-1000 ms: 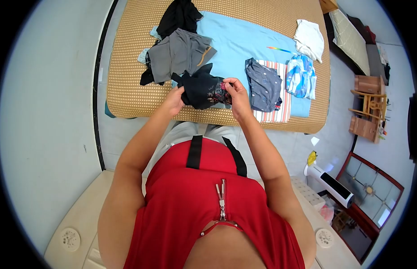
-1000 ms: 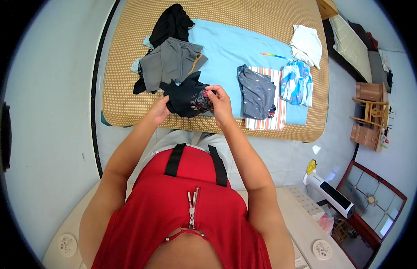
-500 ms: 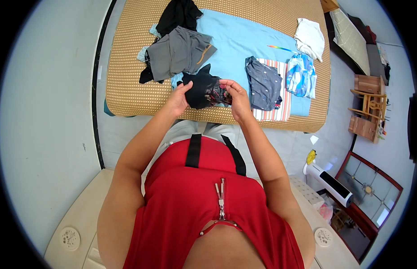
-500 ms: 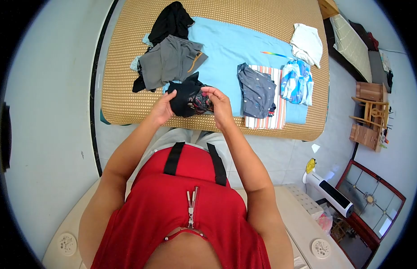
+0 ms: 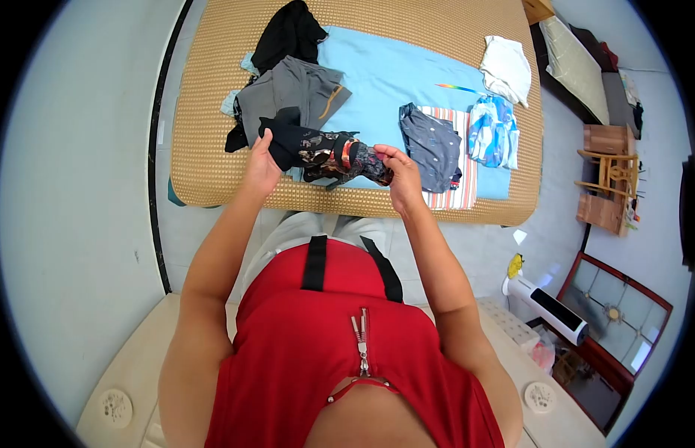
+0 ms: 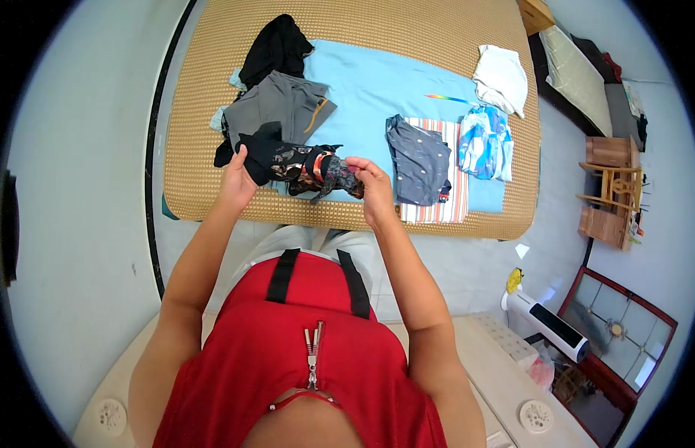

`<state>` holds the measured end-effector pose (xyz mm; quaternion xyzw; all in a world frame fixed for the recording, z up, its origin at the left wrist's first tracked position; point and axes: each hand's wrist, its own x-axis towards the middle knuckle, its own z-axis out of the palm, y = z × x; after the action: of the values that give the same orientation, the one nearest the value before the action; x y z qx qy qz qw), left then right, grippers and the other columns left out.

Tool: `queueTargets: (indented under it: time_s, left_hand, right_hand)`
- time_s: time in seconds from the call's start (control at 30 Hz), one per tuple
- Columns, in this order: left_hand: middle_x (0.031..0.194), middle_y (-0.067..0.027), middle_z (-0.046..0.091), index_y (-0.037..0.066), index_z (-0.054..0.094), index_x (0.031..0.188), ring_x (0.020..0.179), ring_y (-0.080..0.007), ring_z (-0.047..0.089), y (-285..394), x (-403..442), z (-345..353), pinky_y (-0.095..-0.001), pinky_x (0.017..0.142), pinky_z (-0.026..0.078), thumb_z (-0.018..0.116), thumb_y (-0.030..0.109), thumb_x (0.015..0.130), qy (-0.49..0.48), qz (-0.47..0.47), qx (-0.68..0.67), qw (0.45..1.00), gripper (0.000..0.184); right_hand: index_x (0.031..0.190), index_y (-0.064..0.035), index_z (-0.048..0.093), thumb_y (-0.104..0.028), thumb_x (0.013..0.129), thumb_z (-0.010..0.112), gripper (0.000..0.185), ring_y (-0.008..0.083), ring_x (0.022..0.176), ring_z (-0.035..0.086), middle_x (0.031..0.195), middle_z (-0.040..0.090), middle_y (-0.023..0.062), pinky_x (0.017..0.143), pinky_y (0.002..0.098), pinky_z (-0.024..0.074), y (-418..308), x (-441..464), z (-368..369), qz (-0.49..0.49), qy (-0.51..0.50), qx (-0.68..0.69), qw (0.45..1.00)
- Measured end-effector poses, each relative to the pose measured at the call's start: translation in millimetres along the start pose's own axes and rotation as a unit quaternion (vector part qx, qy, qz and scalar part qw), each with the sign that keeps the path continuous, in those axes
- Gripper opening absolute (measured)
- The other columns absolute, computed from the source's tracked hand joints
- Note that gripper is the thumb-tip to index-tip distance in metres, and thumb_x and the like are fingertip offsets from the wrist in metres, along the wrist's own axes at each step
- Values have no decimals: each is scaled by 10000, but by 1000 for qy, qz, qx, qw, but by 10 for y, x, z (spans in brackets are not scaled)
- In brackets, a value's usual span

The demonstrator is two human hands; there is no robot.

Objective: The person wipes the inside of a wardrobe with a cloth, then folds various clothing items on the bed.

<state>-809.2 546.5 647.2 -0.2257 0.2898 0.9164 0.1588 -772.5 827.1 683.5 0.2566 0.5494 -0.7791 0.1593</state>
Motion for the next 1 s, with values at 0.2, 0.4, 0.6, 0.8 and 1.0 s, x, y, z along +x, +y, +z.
queueTargets:
  time_s: [0.2, 0.4, 0.6, 0.8, 1.0]
  left_hand:
    - [1208, -82, 549, 29, 408, 1260, 1120, -195, 550, -79, 69, -63, -358, 983, 441, 482, 283, 970, 5, -19, 75, 997, 393]
    - [1241, -87, 517, 12, 410, 1248, 1144, -186, 527, 22, -48, 300, -349, 982, 437, 478, 289, 972, -13, -49, 58, 997, 396]
    - [1185, -88, 561, 18, 440, 1220, 1111, -200, 556, 49, -99, 476, -352, 981, 442, 453, 293, 980, -45, -68, 99, 992, 364]
    - [1240, -125, 556, 13, 448, 1272, 1131, -217, 559, 41, -158, 393, -370, 961, 461, 427, 316, 984, -81, -213, 16, 974, 418]
    - [1259, -141, 546, 8, 423, 1303, 1127, -232, 564, -373, -198, -34, -379, 974, 454, 434, 314, 978, -80, -354, 25, 931, 447]
  right_hand:
    - [1153, 14, 573, -100, 893, 504, 291, 157, 921, 602, 1001, 635, 86, 855, 313, 484, 89, -68, 108, 116, 5, 89, 989]
    - [1110, -42, 570, -308, 897, 594, 341, 204, 868, 660, 1043, 646, 110, 734, 332, 547, 374, 3, 137, 316, -65, 202, 925]
    - [1076, -64, 578, -308, 896, 596, 303, 167, 822, 662, 984, 663, 82, 684, 299, 543, 421, -23, 217, 250, -162, 155, 942]
    - [1111, -24, 578, -193, 953, 506, 242, 117, 812, 634, 956, 648, 28, 724, 268, 527, 342, 10, 210, 109, -77, 93, 987]
    - [1042, -45, 610, -169, 943, 506, 190, 89, 820, 598, 905, 632, -5, 751, 243, 483, 360, -12, 152, 49, -60, 49, 996]
